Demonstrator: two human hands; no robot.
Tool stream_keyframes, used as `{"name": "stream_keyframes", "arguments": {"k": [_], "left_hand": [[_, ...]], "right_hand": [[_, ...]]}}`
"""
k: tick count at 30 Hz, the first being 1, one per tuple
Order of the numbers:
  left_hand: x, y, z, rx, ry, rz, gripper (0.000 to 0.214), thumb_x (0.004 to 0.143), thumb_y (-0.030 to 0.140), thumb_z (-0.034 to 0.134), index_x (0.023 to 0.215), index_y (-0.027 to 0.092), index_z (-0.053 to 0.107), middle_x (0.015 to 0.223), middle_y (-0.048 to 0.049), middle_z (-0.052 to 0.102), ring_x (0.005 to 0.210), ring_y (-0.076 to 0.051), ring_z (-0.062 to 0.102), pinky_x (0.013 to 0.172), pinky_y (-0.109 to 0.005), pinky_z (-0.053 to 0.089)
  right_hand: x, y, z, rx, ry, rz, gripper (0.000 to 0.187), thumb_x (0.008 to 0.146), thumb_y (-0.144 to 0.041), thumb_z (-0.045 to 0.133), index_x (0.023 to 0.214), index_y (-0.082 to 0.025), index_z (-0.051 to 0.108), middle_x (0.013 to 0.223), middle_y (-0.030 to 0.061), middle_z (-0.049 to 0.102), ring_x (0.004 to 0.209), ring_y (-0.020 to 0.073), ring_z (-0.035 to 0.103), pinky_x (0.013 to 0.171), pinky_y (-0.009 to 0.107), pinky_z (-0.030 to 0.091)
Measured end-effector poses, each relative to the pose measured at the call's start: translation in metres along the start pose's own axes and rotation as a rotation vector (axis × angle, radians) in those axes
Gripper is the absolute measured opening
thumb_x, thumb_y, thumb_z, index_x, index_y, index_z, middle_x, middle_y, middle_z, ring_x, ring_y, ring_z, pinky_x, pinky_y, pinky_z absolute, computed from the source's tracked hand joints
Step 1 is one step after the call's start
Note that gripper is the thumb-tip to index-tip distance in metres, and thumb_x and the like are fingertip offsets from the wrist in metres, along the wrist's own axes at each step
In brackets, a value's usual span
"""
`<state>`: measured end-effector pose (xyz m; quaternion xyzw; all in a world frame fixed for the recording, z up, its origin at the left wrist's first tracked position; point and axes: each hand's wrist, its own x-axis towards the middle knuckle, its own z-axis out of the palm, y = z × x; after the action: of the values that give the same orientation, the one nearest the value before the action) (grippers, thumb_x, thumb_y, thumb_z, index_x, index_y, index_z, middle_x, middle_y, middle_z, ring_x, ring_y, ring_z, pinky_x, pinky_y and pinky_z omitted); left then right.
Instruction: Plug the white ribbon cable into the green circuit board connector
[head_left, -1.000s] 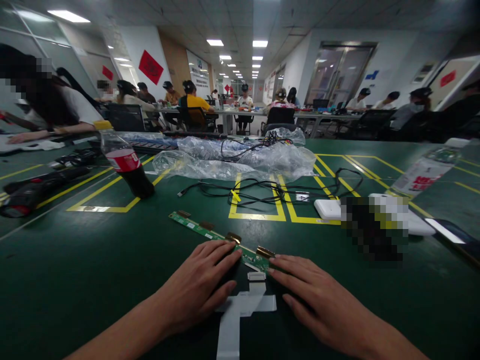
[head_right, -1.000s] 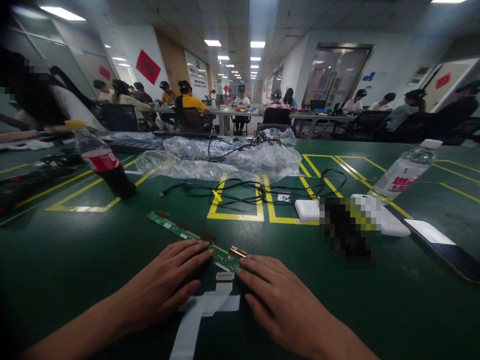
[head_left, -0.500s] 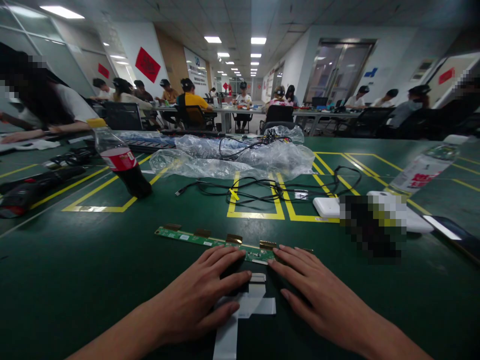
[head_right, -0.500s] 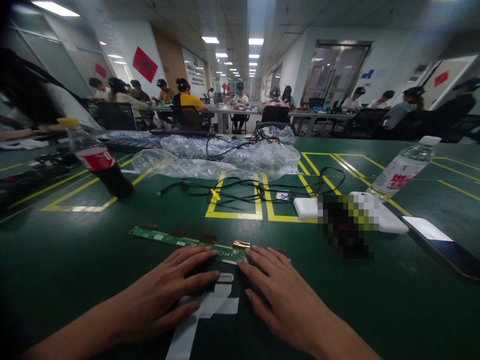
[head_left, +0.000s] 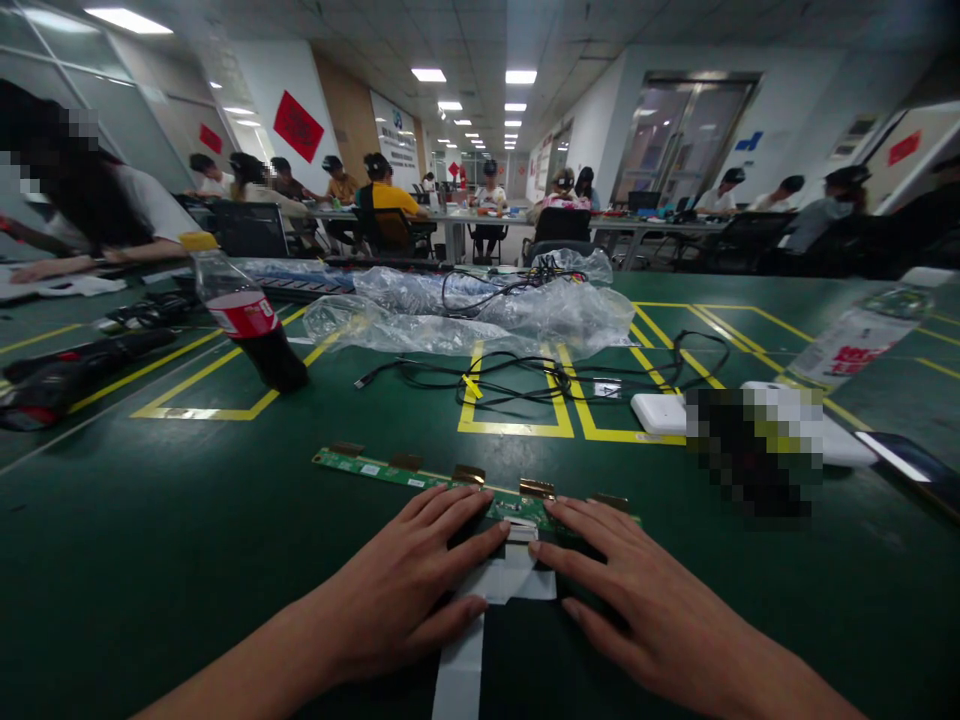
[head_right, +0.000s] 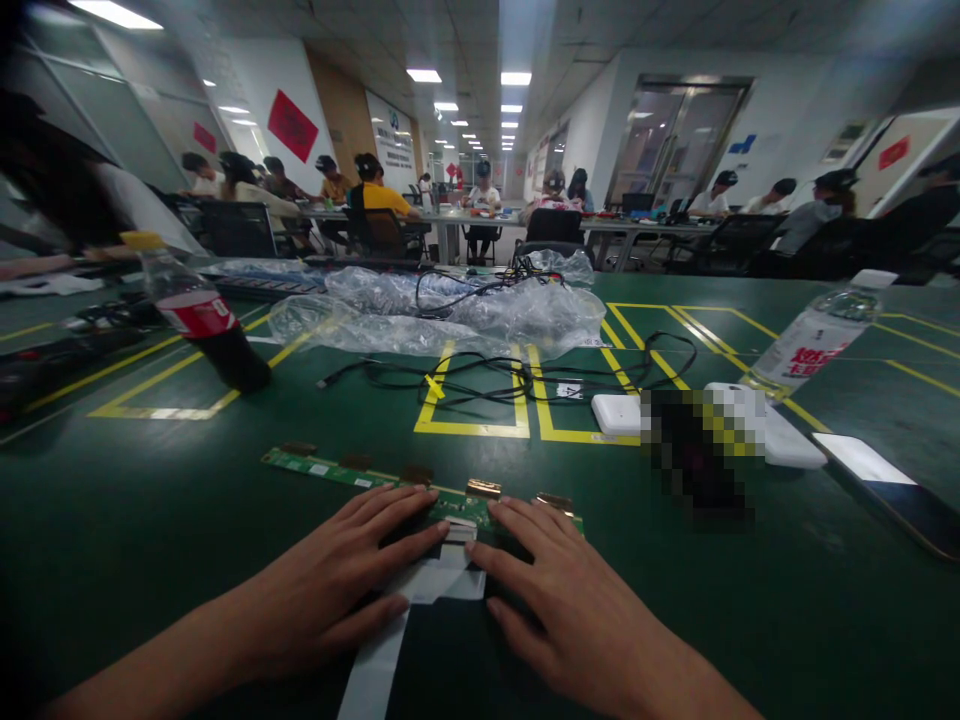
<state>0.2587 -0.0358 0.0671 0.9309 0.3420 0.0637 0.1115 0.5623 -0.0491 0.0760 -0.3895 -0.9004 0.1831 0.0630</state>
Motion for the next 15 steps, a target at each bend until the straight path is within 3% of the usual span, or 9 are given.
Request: {"name": "stream_keyframes", "arguments": {"k": [15], "left_hand": [[0.0014, 0.0080, -0.0045, 0.015, 0.017, -0.023, 0.064, 0.088, 0.025, 0.065, 0.148, 0.030, 0.044, 0.159, -0.0077, 0.040, 0.145, -0.033, 0.034, 0.115, -0.058, 0.036]], "right_hand": [[0.0004, 0.0011, 0.0006, -0.019, -0.036, 0.033, 0.056, 0.098, -0.035, 0.056, 0.152, -0.041, 0.041, 0.164, 0.0040, 0.032, 0.150, 0.0331, 0.029, 0.118, 0.065, 0.026]]}}
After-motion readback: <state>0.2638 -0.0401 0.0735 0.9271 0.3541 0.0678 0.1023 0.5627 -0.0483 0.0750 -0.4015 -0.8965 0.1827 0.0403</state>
